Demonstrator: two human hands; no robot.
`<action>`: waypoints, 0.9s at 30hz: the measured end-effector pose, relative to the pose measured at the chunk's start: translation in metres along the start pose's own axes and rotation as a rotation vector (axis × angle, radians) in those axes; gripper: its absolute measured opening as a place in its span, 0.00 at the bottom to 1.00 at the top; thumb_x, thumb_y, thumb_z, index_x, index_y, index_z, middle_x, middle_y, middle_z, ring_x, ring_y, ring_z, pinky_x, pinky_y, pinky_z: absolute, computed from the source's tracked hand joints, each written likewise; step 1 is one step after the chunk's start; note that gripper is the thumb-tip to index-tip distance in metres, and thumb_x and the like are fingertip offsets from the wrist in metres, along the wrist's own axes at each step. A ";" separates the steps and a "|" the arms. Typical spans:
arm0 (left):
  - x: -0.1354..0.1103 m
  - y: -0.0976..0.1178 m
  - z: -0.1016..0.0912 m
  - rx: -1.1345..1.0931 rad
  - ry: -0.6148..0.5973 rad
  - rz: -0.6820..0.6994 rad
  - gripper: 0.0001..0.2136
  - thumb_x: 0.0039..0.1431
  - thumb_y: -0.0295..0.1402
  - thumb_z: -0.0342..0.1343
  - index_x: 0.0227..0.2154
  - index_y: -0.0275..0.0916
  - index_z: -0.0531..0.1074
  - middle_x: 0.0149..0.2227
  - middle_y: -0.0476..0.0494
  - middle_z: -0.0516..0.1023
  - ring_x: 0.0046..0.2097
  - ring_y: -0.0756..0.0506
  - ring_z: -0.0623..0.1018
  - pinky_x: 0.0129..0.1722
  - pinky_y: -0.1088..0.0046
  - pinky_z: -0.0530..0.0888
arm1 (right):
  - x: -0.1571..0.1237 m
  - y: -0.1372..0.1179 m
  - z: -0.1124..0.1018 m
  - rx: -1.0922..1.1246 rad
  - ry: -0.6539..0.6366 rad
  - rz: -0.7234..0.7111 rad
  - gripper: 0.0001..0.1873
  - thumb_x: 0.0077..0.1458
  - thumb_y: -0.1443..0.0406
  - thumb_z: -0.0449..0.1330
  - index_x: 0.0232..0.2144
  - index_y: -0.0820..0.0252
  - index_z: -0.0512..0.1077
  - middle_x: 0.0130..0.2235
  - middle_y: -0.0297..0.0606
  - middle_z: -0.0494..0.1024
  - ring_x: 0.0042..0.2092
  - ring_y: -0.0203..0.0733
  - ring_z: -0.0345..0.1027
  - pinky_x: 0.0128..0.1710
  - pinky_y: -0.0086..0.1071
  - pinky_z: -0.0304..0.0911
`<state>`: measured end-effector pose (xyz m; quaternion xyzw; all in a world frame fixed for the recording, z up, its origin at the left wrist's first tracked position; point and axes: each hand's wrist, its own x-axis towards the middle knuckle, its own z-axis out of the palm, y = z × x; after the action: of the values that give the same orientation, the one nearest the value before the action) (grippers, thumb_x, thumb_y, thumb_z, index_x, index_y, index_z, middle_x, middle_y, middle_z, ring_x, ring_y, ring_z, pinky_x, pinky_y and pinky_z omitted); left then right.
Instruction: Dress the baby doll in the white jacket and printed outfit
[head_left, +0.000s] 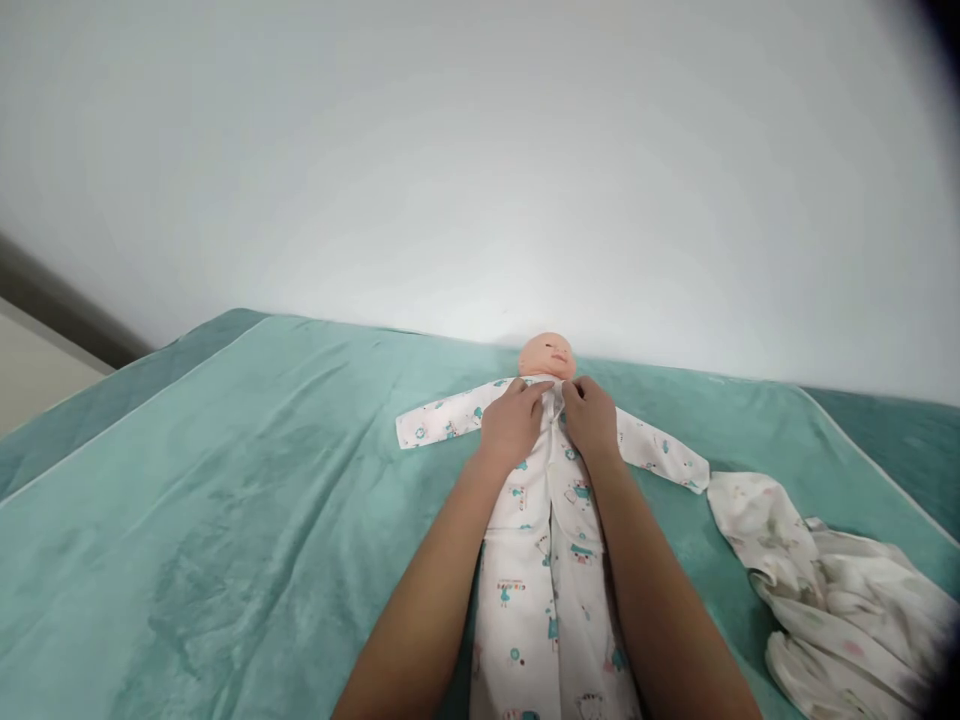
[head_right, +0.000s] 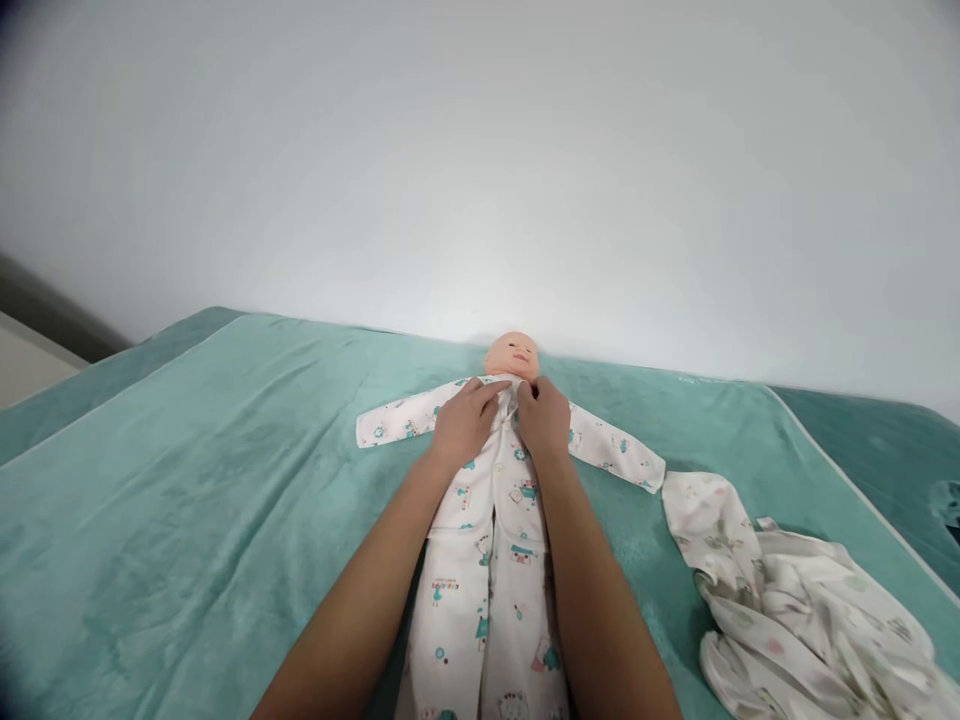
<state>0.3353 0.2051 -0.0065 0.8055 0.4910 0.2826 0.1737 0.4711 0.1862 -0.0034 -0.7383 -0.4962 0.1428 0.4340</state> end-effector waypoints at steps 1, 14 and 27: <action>-0.001 0.000 -0.001 -0.016 0.010 0.003 0.18 0.68 0.32 0.45 0.55 0.50 0.73 0.43 0.44 0.72 0.39 0.46 0.74 0.36 0.72 0.67 | -0.002 -0.002 -0.001 0.017 0.016 0.012 0.13 0.58 0.60 0.51 0.23 0.56 0.63 0.26 0.33 0.71 0.29 0.38 0.58 0.30 0.31 0.49; -0.056 -0.008 -0.006 -0.418 0.013 0.152 0.18 0.65 0.26 0.46 0.48 0.45 0.79 0.31 0.48 0.68 0.37 0.49 0.72 0.40 0.72 0.69 | -0.093 0.003 -0.012 -0.302 -0.056 -0.289 0.13 0.64 0.58 0.50 0.30 0.57 0.63 0.31 0.34 0.71 0.30 0.37 0.62 0.30 0.31 0.46; -0.052 -0.007 -0.011 -0.343 -0.037 0.160 0.18 0.66 0.28 0.47 0.50 0.48 0.78 0.33 0.47 0.69 0.38 0.48 0.72 0.40 0.71 0.68 | -0.084 0.018 -0.025 0.095 -0.133 -0.284 0.13 0.62 0.60 0.51 0.26 0.57 0.63 0.27 0.31 0.69 0.30 0.37 0.60 0.33 0.30 0.53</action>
<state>0.3049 0.1623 -0.0170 0.8057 0.3664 0.3603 0.2945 0.4591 0.0991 -0.0215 -0.6283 -0.6158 0.1519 0.4505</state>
